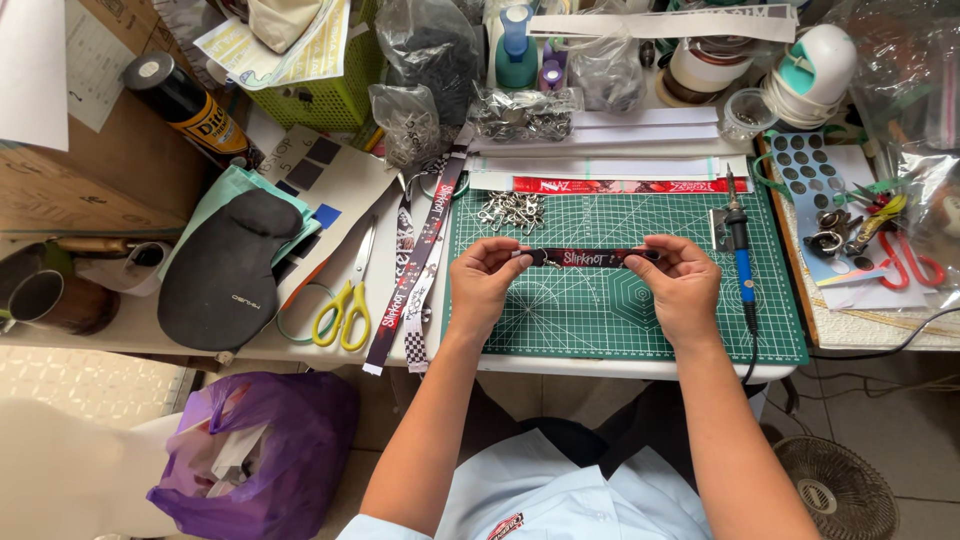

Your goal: The person assembles a keychain by cutting a patterned ribbon, attaching a metal clasp, and trimming the ends. They use scissors and a cutting mat to prepare the ribbon, then connect the clasp to the ribbon loop.

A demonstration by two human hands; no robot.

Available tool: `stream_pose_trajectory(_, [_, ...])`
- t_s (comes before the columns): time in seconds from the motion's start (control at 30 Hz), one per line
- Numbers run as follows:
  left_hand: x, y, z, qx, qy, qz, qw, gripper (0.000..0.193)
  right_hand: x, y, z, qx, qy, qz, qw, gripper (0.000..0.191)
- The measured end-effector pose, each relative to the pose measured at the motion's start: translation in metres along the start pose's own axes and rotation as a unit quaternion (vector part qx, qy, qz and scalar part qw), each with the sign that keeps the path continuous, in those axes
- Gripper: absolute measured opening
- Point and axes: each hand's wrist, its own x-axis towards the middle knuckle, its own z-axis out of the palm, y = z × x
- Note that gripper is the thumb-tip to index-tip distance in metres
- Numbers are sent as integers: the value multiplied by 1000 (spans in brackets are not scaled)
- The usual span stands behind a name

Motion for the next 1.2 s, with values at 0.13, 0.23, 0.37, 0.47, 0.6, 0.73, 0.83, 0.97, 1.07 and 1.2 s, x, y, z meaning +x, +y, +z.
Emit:
stream_pose_trajectory(0.13, [-1,3,0,10,16,-16,1000,23,1,-2,0,7,11,10,1000,30])
stream_pose_trajectory(0.23, [1,4,-1,-2,27,-30,999,26,2,-3,0,4,22,37,999,28])
stream_pose_trajectory(0.37, [2,5,-3,-7,32,-39,999,30,3,-3,-1,10,27,59,998,22])
stream_pose_trajectory(0.47, [3,6,-6,-12,32,-55,998,30,3,-2,-3,17,28,75,997,17])
stream_pose_trajectory(0.6, [3,8,-6,-49,15,-81,995,30,5,-1,-1,8,32,93,995,13])
stream_pose_trajectory(0.73, [4,8,1,-39,16,-97,994,27,6,-10,12,-201,25,-55,978,16])
stream_pose_trajectory(0.83, [2,5,7,3,21,-87,996,26,0,-26,26,-455,20,-229,860,17])
stream_pose_trajectory(0.97, [-5,-1,15,40,16,-78,996,23,-16,-36,61,-431,-52,-274,858,23])
stream_pose_trajectory(1.07, [-11,0,22,24,26,-50,998,22,-21,-35,75,-340,-109,-124,926,25])
stream_pose_trajectory(1.2, [-27,17,34,134,23,89,987,16,-20,-23,80,-273,-96,92,953,17])
